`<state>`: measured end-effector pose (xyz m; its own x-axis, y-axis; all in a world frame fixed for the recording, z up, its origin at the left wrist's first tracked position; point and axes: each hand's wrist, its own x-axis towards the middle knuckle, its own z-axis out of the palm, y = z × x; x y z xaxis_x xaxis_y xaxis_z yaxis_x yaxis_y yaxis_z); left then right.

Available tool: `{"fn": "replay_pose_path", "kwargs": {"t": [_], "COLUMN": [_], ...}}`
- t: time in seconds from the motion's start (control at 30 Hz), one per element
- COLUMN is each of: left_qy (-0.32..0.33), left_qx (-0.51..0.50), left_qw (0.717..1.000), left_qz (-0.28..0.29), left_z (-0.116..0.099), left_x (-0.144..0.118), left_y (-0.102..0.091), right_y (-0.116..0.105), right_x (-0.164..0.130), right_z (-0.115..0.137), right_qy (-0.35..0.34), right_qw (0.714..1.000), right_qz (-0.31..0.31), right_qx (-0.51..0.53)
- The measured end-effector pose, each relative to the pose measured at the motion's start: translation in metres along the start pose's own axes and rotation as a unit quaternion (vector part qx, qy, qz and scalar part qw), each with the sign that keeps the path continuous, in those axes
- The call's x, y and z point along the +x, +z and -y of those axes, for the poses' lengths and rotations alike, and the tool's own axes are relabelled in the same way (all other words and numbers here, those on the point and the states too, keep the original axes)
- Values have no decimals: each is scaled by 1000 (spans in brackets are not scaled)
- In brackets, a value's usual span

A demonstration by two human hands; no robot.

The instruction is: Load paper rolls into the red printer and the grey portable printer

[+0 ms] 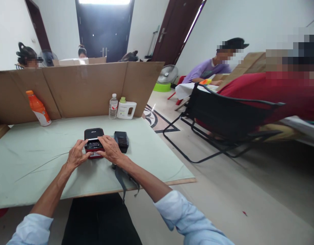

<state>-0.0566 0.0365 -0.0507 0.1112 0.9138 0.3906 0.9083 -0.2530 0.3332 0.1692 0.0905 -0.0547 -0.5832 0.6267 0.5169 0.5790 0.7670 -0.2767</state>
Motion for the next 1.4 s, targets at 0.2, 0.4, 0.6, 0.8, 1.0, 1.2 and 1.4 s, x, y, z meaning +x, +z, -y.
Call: {"fn": "replay_pose_path", "kwargs": {"t": [0.2,0.4,0.6,0.8,1.0,1.2,1.4], "left_qy": [-17,-16,-1,8,9,19,68], "left_qx": [10,-5,-7,-19,-47,-35,-6], "left_qw": [1000,1000,1000,1000,999,999,998], "left_qz": [7,2,-21,-14,-4,4,-8], "left_z": [-2,-2,0,2,2,3,-7], "left_x": [0,-4,-6,-5,3,14,19], "left_y": [1,4,6,6,0,-11,-24], "right_y": [4,5,9,8,-2,-7,0], "right_x": [-2,-1,-3,-6,2,17,12], "right_z": [-4,-3,-5,-6,-5,2,1], "right_qy": [2,-2,3,1,-21,-57,-62], "right_qw": [1000,1000,1000,1000,999,998,997], "right_qz": [15,13,-9,-9,-17,31,40], "right_qx": [6,8,10,14,25,-2,15]}}
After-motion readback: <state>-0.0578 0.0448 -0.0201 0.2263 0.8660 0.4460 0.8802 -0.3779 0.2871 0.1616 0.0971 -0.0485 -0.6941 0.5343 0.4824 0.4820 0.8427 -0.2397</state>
